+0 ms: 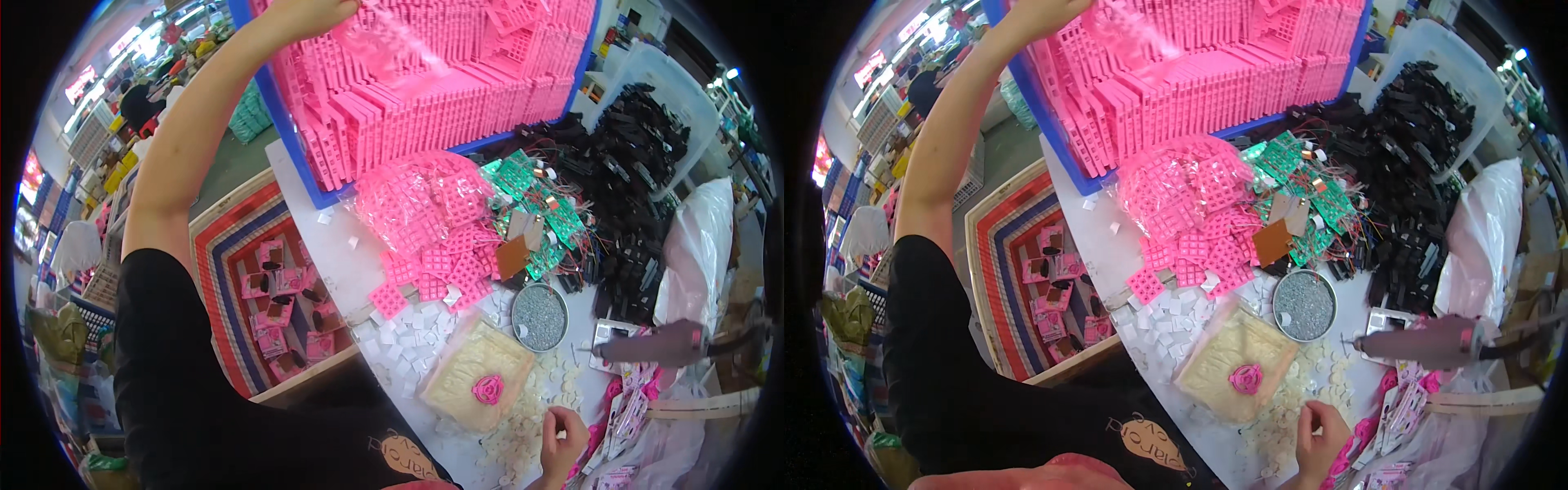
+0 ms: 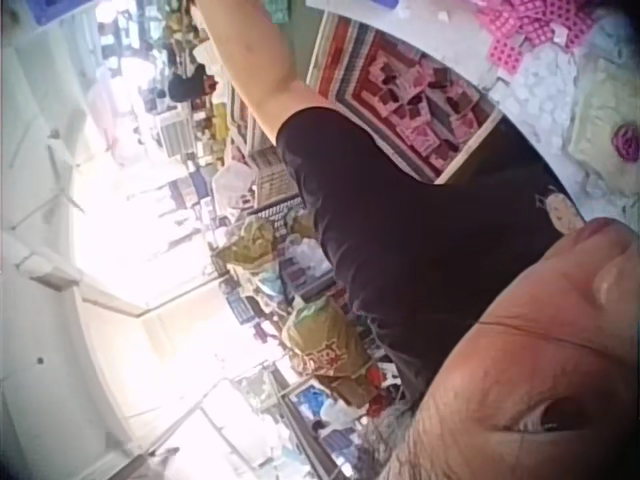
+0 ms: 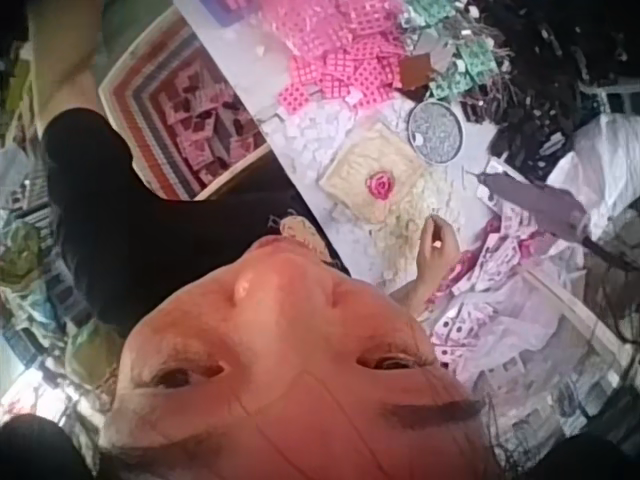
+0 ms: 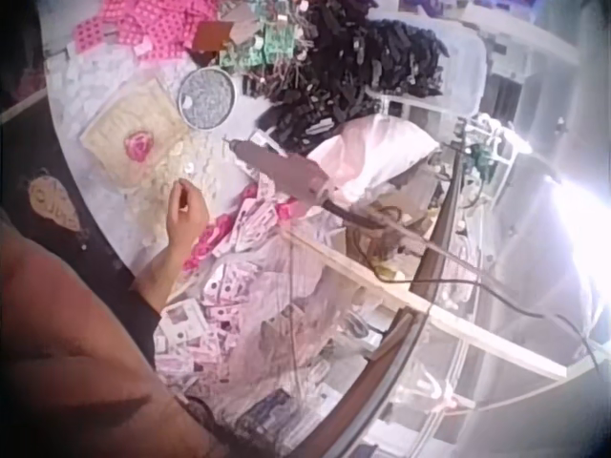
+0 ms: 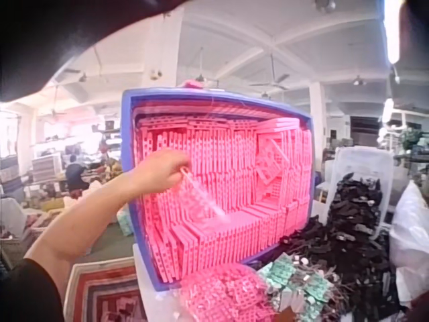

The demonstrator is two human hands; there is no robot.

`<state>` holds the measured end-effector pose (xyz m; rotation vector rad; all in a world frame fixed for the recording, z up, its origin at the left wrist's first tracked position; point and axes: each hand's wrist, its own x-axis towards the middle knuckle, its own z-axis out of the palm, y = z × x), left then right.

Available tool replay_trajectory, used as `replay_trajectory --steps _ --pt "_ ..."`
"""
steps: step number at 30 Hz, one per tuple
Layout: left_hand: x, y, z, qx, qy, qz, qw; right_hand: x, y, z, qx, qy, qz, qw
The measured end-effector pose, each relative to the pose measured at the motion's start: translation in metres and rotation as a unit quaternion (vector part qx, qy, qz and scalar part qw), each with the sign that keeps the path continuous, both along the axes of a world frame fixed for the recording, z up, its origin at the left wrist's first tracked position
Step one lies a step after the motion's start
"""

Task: Assembling pink toy piggy banks by installing electronic components, circuit boards, and battery covers using an electric screwdriver.

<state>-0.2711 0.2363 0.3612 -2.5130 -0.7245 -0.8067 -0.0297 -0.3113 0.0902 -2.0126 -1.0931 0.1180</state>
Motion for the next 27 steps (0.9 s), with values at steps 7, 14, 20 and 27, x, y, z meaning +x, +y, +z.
replay_trajectory --steps 7,14,20,27 --pt "0.048 -0.126 -0.144 -0.647 -0.204 -0.162 0.716 -0.027 0.069 0.01 0.062 0.178 0.066 0.98" --pt "0.047 -0.257 -0.277 -0.8 -0.201 -0.223 0.519 -0.031 0.103 -0.002 0.15 0.482 0.099 0.858" --pt "0.027 -0.283 -0.294 -0.839 -0.161 -0.261 0.45 -0.021 0.085 -0.018 0.114 0.509 0.121 0.844" --pt "0.04 -0.277 -0.289 -0.898 -0.165 -0.21 0.351 -0.022 0.07 -0.007 0.19 0.148 0.122 0.963"
